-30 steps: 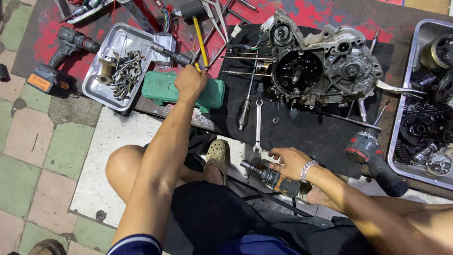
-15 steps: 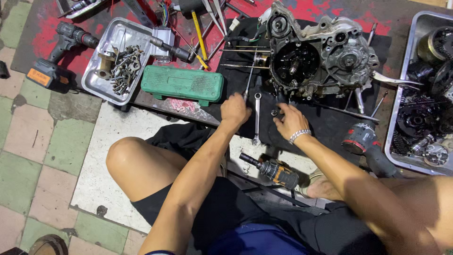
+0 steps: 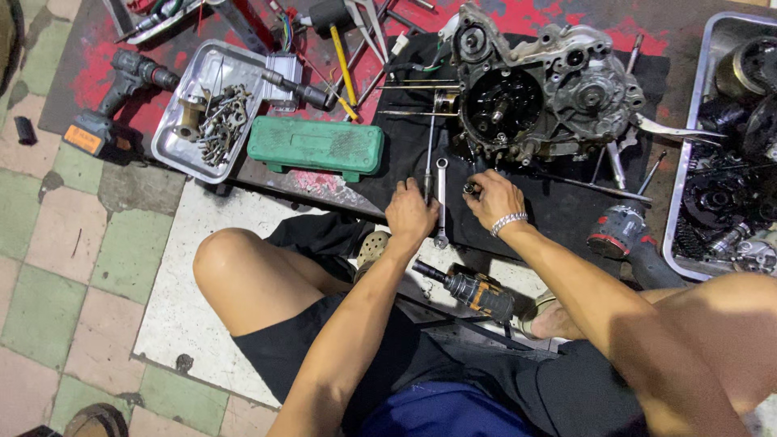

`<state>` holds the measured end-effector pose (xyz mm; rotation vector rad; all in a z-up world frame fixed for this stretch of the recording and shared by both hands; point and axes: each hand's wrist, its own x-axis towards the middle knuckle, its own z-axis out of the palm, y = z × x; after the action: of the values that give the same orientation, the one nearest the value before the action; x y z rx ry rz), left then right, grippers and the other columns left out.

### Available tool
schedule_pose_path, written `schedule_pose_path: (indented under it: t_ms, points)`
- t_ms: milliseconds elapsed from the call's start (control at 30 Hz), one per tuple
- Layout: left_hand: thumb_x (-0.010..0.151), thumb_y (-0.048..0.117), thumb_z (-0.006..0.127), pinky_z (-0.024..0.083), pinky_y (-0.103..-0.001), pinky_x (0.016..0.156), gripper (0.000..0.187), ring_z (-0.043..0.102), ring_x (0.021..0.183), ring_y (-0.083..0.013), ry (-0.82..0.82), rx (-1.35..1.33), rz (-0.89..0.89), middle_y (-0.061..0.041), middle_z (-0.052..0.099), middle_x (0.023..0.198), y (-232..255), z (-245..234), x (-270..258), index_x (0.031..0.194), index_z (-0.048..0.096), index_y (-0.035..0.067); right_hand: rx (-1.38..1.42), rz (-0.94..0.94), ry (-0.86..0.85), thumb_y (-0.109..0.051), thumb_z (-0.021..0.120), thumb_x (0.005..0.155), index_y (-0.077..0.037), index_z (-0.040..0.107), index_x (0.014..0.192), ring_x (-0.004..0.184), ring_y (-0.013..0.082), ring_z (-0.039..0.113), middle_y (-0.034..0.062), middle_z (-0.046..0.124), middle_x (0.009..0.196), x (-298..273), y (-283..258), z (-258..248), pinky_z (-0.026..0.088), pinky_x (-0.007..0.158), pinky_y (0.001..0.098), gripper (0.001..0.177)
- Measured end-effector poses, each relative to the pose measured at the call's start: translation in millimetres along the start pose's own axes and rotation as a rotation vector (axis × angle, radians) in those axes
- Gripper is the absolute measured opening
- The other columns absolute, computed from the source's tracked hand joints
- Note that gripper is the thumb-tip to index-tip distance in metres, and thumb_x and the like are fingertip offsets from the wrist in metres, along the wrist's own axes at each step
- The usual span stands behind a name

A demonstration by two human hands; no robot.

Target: The person disassembles a small engine block on a workbench, using a T-handle wrench to loosen bolts and remove a starter motor. They then spray the internal components with a cleaning agent from a red aerosol can.

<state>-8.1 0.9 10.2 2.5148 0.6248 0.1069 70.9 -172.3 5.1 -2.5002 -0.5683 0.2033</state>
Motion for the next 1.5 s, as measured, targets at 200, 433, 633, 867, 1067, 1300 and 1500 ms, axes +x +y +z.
schedule_pose_path:
  t_ms: [200, 433, 633, 867, 1067, 1300, 1500]
  points:
    - [0.082, 0.019, 0.078, 0.055, -0.035, 0.077, 0.022, 0.072, 0.085, -0.0242, -0.084, -0.574, -0.083, -0.010, 0.077, 0.092, -0.4, -1.5, 2.0, 0.097, 0.077, 0.002, 0.497, -0.021, 0.063, -0.016, 0.085, 0.082, -0.008, 0.075, 0.114, 0.073, 0.0076, 0.069, 0.0004, 0.073, 0.094, -22.7, -7.0, -28.7, 0.055, 0.063, 0.0227, 0.035]
    - [0.089, 0.009, 0.076, 0.054, -0.022, 0.080, 0.020, 0.069, 0.086, -0.0068, -0.543, -1.104, -0.038, -0.004, 0.077, 0.095, 19.7, -15.3, -6.4, 0.107, 0.078, -0.001, 0.851, 0.190, -0.069, -0.003, 0.083, 0.083, -0.002, 0.075, 0.117, 0.072, 0.0011, 0.058, 0.0007, 0.072, 0.086, -53.1, -1.4, -57.5, 0.046, 0.061, 0.0169, 0.034]
    - [0.087, 0.012, 0.081, 0.053, -0.022, 0.075, 0.025, 0.067, 0.081, -0.0066, -0.556, -1.015, -0.022, -0.004, 0.076, 0.090, 43.6, -22.0, -11.4, 0.107, 0.077, -0.002, 0.838, 0.145, -0.080, -0.001, 0.080, 0.084, -0.003, 0.074, 0.116, 0.075, 0.0003, 0.064, 0.0002, 0.073, 0.089, -57.4, 4.0, -70.3, 0.052, 0.065, 0.0167, 0.033]
    - [0.085, 0.015, 0.084, 0.052, -0.023, 0.073, 0.026, 0.063, 0.079, -0.0063, -0.521, -0.848, 0.007, -0.003, 0.076, 0.088, 38.2, -15.1, -15.2, 0.103, 0.078, -0.001, 0.697, 0.084, -0.113, 0.000, 0.080, 0.081, -0.001, 0.075, 0.111, 0.078, 0.0022, 0.063, -0.0019, 0.073, 0.098, -56.3, -4.4, -73.8, 0.052, 0.063, 0.0183, 0.030]
    - [0.086, 0.019, 0.081, 0.053, -0.024, 0.077, 0.028, 0.068, 0.083, -0.0075, -0.652, -0.971, -0.101, -0.003, 0.078, 0.091, 35.2, -10.6, -17.2, 0.108, 0.079, 0.001, 0.731, 0.181, -0.177, -0.003, 0.082, 0.080, -0.003, 0.075, 0.111, 0.074, 0.0019, 0.061, -0.0007, 0.072, 0.088, -58.9, 0.1, -76.4, 0.051, 0.062, 0.0183, 0.031]
    - [0.089, 0.021, 0.079, 0.051, -0.024, 0.077, 0.029, 0.066, 0.084, -0.0084, -0.696, -0.996, -0.114, -0.003, 0.077, 0.093, 35.6, 13.0, -17.0, 0.110, 0.078, 0.001, 0.624, 0.195, -0.095, -0.010, 0.084, 0.079, -0.003, 0.076, 0.108, 0.073, 0.0014, 0.063, -0.0007, 0.075, 0.088, -66.9, 14.5, -82.7, 0.054, 0.063, 0.0189, 0.031]
    - [0.092, 0.017, 0.075, 0.052, -0.023, 0.078, 0.022, 0.067, 0.083, -0.0084, -0.715, -0.914, -0.132, -0.003, 0.077, 0.092, 43.7, 31.8, -20.9, 0.106, 0.077, 0.001, 0.501, 0.237, 0.202, -0.015, 0.087, 0.080, -0.002, 0.074, 0.106, 0.079, 0.0091, 0.070, 0.0041, 0.077, 0.095, -84.9, 87.4, -93.5, 0.057, 0.071, 0.0244, 0.032]
